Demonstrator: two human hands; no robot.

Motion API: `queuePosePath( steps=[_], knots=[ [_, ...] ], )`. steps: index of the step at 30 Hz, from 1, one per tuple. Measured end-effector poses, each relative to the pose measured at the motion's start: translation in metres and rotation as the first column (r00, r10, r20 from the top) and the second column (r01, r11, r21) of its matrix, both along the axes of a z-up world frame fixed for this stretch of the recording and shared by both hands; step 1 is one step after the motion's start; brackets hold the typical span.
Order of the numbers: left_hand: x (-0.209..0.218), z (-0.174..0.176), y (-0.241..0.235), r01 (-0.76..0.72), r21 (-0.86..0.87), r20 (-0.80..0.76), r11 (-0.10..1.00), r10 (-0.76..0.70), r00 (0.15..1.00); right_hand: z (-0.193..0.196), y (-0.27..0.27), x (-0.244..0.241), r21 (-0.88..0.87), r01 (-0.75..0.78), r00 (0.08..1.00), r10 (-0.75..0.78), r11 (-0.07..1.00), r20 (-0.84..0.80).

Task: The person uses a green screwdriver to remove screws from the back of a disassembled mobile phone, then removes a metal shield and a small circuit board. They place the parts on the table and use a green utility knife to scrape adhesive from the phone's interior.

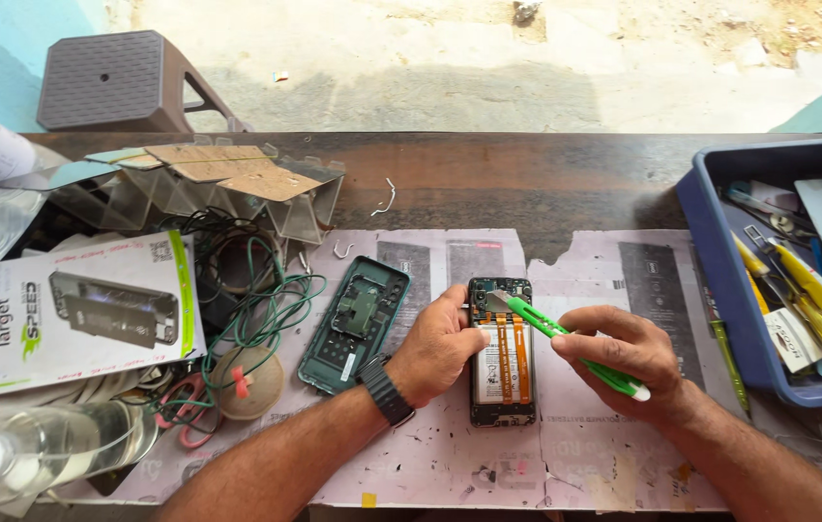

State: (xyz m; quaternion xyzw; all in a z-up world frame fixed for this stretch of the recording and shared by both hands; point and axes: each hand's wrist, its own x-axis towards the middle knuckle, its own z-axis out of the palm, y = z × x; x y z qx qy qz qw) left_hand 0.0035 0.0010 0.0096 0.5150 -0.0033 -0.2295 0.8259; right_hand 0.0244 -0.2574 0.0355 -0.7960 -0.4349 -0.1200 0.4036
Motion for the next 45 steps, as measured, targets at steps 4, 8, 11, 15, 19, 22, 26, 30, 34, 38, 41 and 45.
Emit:
queuePosePath(
  steps=[4, 8, 11, 15, 19, 22, 26, 30, 34, 38, 41, 45],
  knots=[
    [0.0, -0.006, 0.001, -0.041, 0.079, 0.029, 0.996, 0.039, 0.999, -0.005, -0.001, -0.001, -0.009, 0.001, 1.0, -0.001, 1.0, -0.02],
    [0.002, -0.007, -0.001, -0.084, 0.003, 0.002, 0.996, 0.084, 0.996, -0.006, 0.001, -0.002, 0.018, -0.01, 1.0, 0.009, 1.0, 0.016],
    [0.003, -0.005, 0.003, -0.088, 0.036, -0.013, 0.995, 0.089, 0.996, -0.004, 0.001, 0.0, 0.043, -0.061, 0.998, 0.062, 0.997, -0.022],
    [0.002, -0.006, 0.002, -0.073, 0.03, 0.012, 0.997, 0.072, 0.997, -0.01, -0.001, -0.002, 0.058, -0.06, 0.998, 0.059, 0.997, 0.018],
    [0.002, -0.009, 0.002, -0.058, 0.007, -0.003, 0.998, 0.058, 0.998, -0.012, -0.004, -0.002, 0.098, -0.039, 0.998, 0.044, 0.994, -0.048],
    [0.003, -0.009, 0.003, -0.046, 0.005, 0.013, 0.999, 0.046, 0.999, -0.009, -0.003, -0.001, 0.021, -0.044, 0.999, 0.043, 0.999, 0.026],
    [0.002, -0.009, 0.004, -0.035, 0.035, 0.026, 0.999, 0.034, 0.999, -0.004, 0.002, 0.002, -0.015, -0.129, 0.992, 0.129, 0.991, -0.006],
    [0.003, -0.01, 0.004, -0.041, 0.005, 0.014, 0.999, 0.04, 0.999, 0.0, 0.006, 0.004, -0.019, -0.198, 0.98, 0.198, 0.98, -0.001],
    [0.003, -0.012, 0.003, -0.062, 0.001, -0.002, 0.998, 0.062, 0.998, 0.001, 0.008, 0.004, -0.041, -0.218, 0.975, 0.219, 0.975, 0.021],
    [0.003, -0.013, 0.003, -0.06, 0.017, 0.002, 0.998, 0.06, 0.998, -0.001, 0.007, 0.005, -0.056, -0.232, 0.973, 0.233, 0.971, 0.011],
    [0.003, -0.013, 0.005, -0.047, 0.049, 0.001, 0.998, 0.047, 0.999, -0.004, 0.005, 0.006, -0.074, -0.233, 0.972, 0.234, 0.97, 0.005],
    [0.002, -0.013, 0.005, -0.049, 0.009, 0.01, 0.999, 0.049, 0.999, -0.006, 0.005, 0.008, -0.104, -0.244, 0.969, 0.246, 0.964, 0.013]
  ],
)
